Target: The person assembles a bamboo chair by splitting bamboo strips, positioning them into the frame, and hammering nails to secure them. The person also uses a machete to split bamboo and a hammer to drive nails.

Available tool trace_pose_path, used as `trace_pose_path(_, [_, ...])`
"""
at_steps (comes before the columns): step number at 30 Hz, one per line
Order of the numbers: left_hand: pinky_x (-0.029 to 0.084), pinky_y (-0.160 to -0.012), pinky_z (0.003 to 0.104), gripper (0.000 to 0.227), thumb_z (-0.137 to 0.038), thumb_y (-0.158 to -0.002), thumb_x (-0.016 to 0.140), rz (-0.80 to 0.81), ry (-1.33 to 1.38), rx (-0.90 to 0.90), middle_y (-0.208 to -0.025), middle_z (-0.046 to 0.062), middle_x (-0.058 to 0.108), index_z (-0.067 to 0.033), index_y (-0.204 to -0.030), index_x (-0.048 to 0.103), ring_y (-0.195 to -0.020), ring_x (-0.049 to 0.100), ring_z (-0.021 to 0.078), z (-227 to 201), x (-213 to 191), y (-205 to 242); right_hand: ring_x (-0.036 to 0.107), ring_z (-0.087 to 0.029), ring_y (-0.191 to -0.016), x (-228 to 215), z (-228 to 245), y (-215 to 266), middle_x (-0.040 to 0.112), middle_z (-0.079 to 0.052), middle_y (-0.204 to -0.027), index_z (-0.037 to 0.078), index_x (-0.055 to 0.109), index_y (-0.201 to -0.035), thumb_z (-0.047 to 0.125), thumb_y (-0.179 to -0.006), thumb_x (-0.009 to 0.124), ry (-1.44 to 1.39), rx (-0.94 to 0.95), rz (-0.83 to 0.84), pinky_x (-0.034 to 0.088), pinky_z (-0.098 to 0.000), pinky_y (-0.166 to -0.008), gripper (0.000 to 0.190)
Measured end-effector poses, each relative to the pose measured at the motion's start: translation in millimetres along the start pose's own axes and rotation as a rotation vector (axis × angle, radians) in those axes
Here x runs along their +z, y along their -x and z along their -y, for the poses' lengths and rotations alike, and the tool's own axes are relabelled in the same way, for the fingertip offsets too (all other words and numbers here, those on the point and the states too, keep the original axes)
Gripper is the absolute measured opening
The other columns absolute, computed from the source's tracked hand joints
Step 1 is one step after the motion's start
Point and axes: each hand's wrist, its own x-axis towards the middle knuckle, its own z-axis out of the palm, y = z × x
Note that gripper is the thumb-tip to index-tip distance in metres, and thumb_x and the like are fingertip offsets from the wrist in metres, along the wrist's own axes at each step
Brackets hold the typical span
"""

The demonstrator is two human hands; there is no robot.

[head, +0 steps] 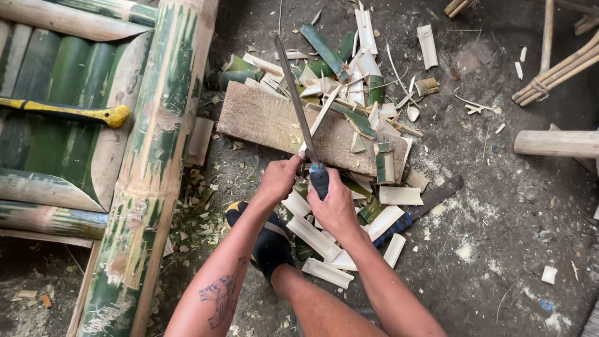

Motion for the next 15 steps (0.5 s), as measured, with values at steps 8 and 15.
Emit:
trace_pose_path(8, [0.047, -0.055, 0.039, 0.069, -0.062, -0.093, 0.056, -0.009, -0.19, 0.14, -0.055, 0.01, 0.056, -0.0003, -0.065, 0.067, -0.054, 0.054, 0.0195, 1, 10, -14, 0.071, -0.046, -0.088, 3, -5, -2, 0.07, -0.026, -0.091, 0.001, 0.055, -0.115, 0.017, -0.088, 0.069, -0.003, 0.08, -0.005, 0.055, -0.0502, -0.075, 0.035])
trace_pose_path(15, [0.053, -0.086, 0.055, 0.049, -0.048, -0.093, 0.06, -0.151, -0.641, 0.125, -0.092, 0.031, 0.071, -0.0013, -0.105, 0.068, -0.094, 0.069, 0.0488, 11, -12, 76, 0.073, -0.045, -0.082, 6, 1, 2, 0.071, -0.026, -0.085, 0.003, 0.055, -0.115, 0.018, -0.088, 0.069, -0.037, 0.143, -0.02, 0.057, -0.0486, -0.07, 0.034])
